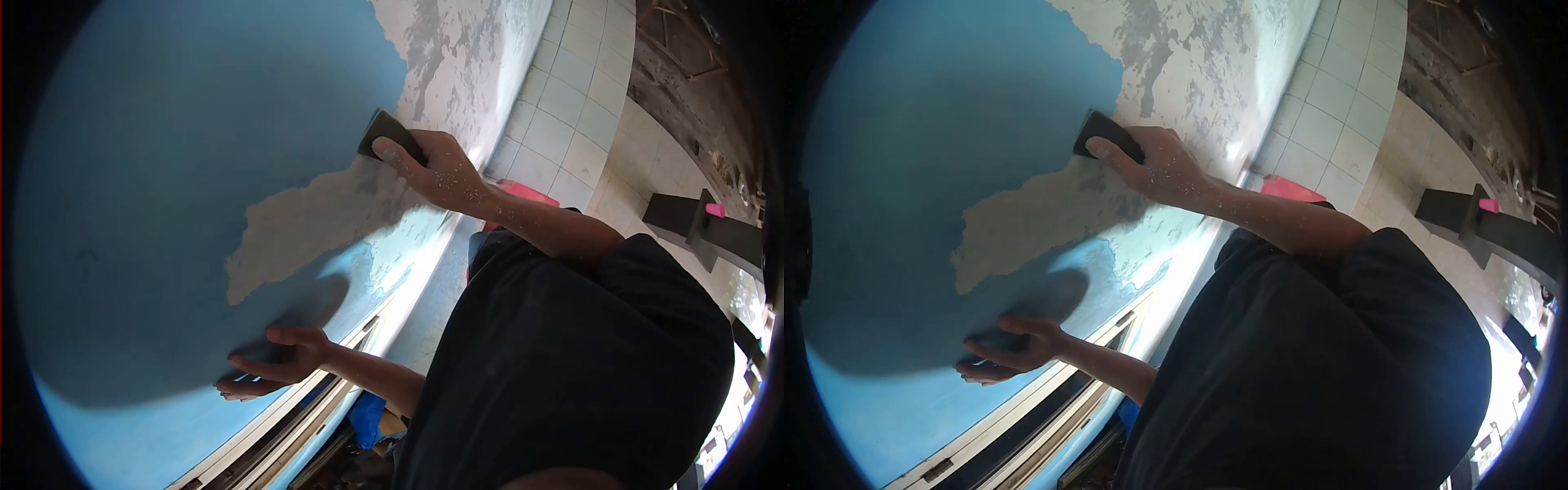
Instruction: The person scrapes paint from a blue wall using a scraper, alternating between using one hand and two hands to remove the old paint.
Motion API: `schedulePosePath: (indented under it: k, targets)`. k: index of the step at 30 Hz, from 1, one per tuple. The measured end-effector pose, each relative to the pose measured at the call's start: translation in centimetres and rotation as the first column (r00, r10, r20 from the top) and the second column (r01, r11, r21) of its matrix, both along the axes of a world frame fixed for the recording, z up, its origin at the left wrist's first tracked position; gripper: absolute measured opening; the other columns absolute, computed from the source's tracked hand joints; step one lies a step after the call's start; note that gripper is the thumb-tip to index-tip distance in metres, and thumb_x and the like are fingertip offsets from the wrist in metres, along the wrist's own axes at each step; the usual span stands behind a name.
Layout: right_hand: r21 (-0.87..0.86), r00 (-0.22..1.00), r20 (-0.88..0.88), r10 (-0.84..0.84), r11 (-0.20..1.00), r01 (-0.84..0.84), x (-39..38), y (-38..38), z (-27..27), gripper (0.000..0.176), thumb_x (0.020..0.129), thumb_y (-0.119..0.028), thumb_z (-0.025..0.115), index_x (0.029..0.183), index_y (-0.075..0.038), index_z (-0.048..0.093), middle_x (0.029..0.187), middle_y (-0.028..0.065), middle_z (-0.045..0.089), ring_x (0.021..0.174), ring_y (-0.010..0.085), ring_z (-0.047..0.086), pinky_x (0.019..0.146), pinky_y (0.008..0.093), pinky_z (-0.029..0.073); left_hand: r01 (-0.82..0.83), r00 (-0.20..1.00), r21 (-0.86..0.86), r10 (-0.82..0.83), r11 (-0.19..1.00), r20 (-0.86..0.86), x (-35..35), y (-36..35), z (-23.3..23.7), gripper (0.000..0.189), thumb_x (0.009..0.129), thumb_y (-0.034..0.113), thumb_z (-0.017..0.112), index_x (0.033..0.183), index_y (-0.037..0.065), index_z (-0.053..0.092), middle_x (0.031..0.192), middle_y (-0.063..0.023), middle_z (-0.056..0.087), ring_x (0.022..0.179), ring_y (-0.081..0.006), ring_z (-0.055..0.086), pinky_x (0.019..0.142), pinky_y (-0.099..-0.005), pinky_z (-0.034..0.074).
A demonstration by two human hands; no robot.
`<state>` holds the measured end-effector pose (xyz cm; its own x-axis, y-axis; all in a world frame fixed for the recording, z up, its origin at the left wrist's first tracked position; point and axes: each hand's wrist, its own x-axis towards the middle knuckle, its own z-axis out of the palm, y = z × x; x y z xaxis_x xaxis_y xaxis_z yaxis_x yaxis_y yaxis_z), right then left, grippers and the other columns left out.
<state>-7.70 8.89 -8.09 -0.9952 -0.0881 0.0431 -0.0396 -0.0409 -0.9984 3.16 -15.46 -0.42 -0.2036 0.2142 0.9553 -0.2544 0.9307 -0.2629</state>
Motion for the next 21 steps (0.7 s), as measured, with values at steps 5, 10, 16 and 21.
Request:
schedulePosePath:
  k: [5,10,16,21]
  targets:
    - [0.037,0.997,-0.068,-0.038,0.998,0.041,-0.2,0.1,-0.8,0.049,0.089,-0.042,0.054,0.075,0.005,0.061,0.057,0.0088,0.057,0.052,0.0141,0.052,0.052,0.0332,0.042,0.004,1.0,0.006,-0.004,1.0,-0.019,-0.3,0.2,0.2,0.049,0.088,0.042,0.051,0.127,0.011,0.05,0.143,-0.0137,0.031,0.133,-0.0343,0.025,0.104,-0.0617,0.01]
    - [0.027,1.0,0.023,-0.014,1.0,0.014,0.3,0.1,-0.1,0.048,0.09,-0.041,0.054,0.075,0.004,0.061,0.057,0.0084,0.056,0.053,0.0136,0.051,0.052,0.0319,0.041,0.011,1.0,0.0,-0.011,1.0,-0.013,0.0,-0.2,0.1,0.05,0.088,0.043,0.051,0.127,0.012,0.05,0.142,-0.0134,0.031,0.133,-0.034,0.026,0.104,-0.0609,0.01]
    - [0.12,1.0,0.012,-0.024,0.992,0.022,0.5,0.6,0.7,0.049,0.088,-0.043,0.055,0.076,0.003,0.063,0.057,0.0113,0.057,0.054,0.0182,0.056,0.055,0.0343,0.044,-0.003,1.0,0.006,0.003,1.0,-0.015,0.0,0.1,0.2,0.05,0.089,0.044,0.051,0.127,0.012,0.05,0.142,-0.0131,0.031,0.133,-0.0343,0.026,0.104,-0.0606,0.011]
    - [0.023,0.998,-0.008,-0.057,0.998,0.058,0.4,0.0,-0.7,0.049,0.088,-0.044,0.054,0.075,0.003,0.063,0.057,0.0116,0.057,0.053,0.0207,0.057,0.055,0.0349,0.044,0.003,1.0,-0.001,-0.003,1.0,-0.009,0.0,-0.2,0.3,0.05,0.089,0.044,0.051,0.127,0.012,0.051,0.143,-0.0128,0.03,0.134,-0.0339,0.025,0.105,-0.0599,0.011]
